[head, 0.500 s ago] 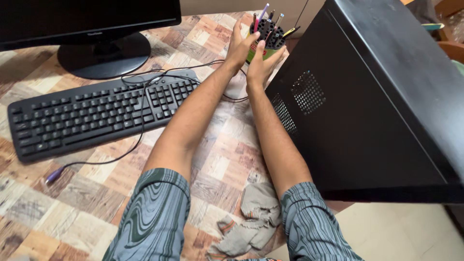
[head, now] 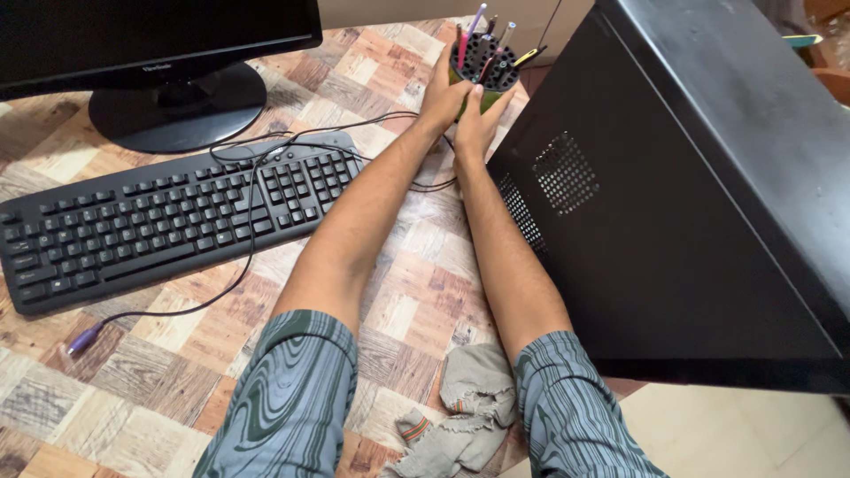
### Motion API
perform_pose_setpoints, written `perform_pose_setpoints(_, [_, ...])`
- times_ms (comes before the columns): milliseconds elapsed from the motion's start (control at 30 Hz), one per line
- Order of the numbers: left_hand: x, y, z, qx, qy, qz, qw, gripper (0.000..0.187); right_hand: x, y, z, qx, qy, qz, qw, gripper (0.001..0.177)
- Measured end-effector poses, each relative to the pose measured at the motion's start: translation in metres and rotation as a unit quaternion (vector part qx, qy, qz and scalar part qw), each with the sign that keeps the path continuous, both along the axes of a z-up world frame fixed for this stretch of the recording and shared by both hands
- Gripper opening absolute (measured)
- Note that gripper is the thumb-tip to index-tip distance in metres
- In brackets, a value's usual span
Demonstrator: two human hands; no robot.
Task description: The person wipes the back and base of a computer monitor with a cloth. They then spray a cleaning solution onto their hands and rub them together. Finally, they remove several pens and pencils from a cylindrical holder, wipe each one individually with the cloth, and place them back into the holder.
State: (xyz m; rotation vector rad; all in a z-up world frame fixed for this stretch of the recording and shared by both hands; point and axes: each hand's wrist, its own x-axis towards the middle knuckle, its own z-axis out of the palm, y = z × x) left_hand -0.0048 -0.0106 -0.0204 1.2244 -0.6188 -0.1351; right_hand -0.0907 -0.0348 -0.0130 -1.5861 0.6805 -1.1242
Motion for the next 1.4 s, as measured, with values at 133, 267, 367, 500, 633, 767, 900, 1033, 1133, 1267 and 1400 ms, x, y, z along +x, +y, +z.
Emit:
perform_pose_setpoints(133, [-0.002,0.014,0.0,-0.012,0.012,-0.007,1.0,0.086,-0.006,0.011,0.007,-0.009,0.022,0.017,1.0,0.079])
perform_pose_setpoints(267, [-0.01,0.041,0.017,-0.044,0.017,-0.014,0.999,0.085,-0.012,0.034,0.023,-0.04,-0.011,0.055,0.998,0.079])
perform_pose_setpoints(367, [-0.016,0.064,0.03,-0.048,-0.021,0.01,0.999,0.083,-0.023,0.055,0.038,-0.036,-0.014,0.084,0.996,0.081])
perform_pose_setpoints(500, [-0.035,0.108,0.05,-0.045,-0.037,0.034,0.998,0.082,-0.045,0.091,0.066,-0.022,-0.026,0.138,0.99,0.085])
perform_pose_setpoints(633, [-0.074,0.166,0.075,-0.02,-0.056,0.069,0.996,0.088,-0.084,0.134,0.091,-0.031,-0.019,0.189,0.981,0.084])
perform_pose_setpoints(767, [-0.118,0.228,0.083,0.039,-0.105,0.143,0.983,0.093,-0.128,0.182,0.104,-0.015,0.007,0.24,0.971,0.083])
perform_pose_setpoints(900, [-0.165,0.296,0.081,0.109,-0.168,0.214,0.956,0.102,-0.173,0.222,0.105,-0.049,-0.047,0.341,0.938,0.075])
perform_pose_setpoints(1033, [-0.217,0.367,0.082,0.159,-0.175,0.25,0.939,0.104,-0.215,0.257,0.102,-0.12,-0.017,0.358,0.926,0.059])
perform_pose_setpoints(1133, [-0.247,0.412,0.084,0.191,-0.19,0.287,0.92,0.101,-0.229,0.279,0.101,-0.17,0.117,0.291,0.934,0.057])
perform_pose_setpoints(1267, [-0.262,0.449,0.081,0.177,-0.143,0.332,0.915,0.085,-0.219,0.299,0.078,-0.159,0.025,0.378,0.912,0.046])
perform_pose_setpoints(1400, [-0.266,0.464,0.073,0.147,-0.13,0.376,0.906,0.067,-0.225,0.311,0.068,-0.204,0.047,0.405,0.89,0.042])
